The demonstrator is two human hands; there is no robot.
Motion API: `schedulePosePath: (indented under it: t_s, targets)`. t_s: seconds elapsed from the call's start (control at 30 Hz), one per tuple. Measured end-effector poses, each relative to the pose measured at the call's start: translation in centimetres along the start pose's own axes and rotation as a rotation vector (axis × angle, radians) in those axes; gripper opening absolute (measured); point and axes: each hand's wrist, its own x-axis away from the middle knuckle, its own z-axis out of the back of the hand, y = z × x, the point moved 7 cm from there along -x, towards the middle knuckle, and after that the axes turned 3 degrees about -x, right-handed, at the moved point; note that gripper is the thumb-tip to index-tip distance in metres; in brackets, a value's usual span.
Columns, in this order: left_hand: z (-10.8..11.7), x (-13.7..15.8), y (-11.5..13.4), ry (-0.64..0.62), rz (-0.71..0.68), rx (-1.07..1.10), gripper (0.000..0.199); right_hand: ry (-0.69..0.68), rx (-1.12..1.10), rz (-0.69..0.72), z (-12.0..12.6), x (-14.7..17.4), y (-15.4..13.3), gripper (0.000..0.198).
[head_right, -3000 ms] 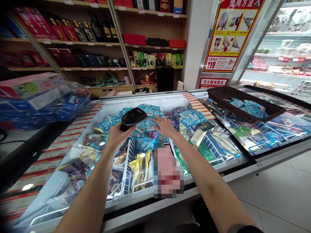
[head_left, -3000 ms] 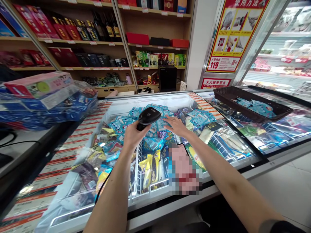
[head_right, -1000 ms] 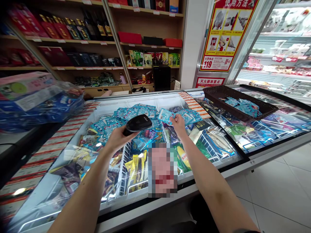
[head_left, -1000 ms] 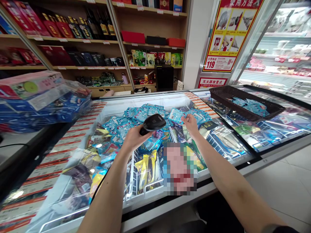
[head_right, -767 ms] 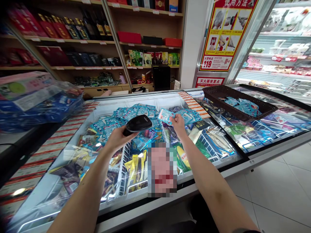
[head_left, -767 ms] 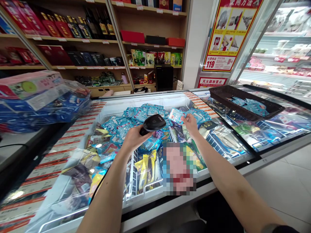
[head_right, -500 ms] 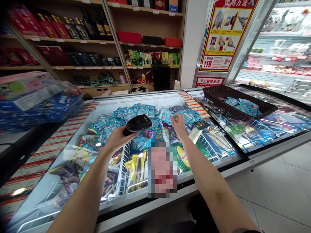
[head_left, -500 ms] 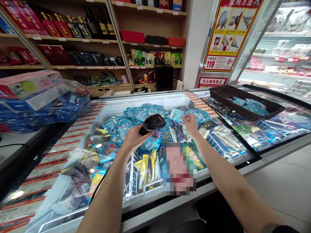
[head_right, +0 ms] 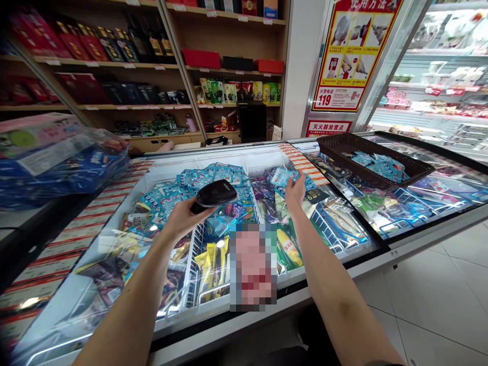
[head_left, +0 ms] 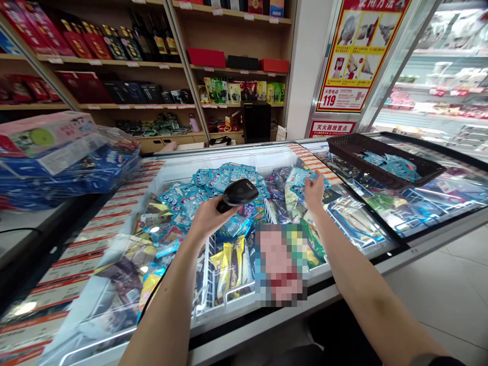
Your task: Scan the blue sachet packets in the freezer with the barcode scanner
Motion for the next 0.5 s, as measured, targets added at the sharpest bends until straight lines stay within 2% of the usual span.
schedulePosePath:
  t_s: [0.17,0.27,0.37,0.43,0.5]
  targets:
    - [0.2,0.1,0.3,0.007,-0.007,-0.022,0.051,0.033,0.168,-0.068,1.1,-0.8,1.2,0.059]
    - [0.2,0.1,0.0,0.016,0.000,-0.040,0.050,0.071,0.329,-0.052,1.6,-0.6,0.8,0.063]
    - [0.3,-0.1,-0.5,0.039,0.003,-0.064,0.050,0.095,0.471,0.004,1.6,-0.1,-0.1,0.060]
    - [0.4,-0.1,-0.8,0.055,0.002,-0.076,0.051,0.002,0.541,0.096,0.7,0.3,-0.8,0.054]
    - [0.5,-0.1,-0.9,0.064,0.002,-0.077,0.051,-0.159,0.616,0.197,-0.9,0.9,-1.3,0.050]
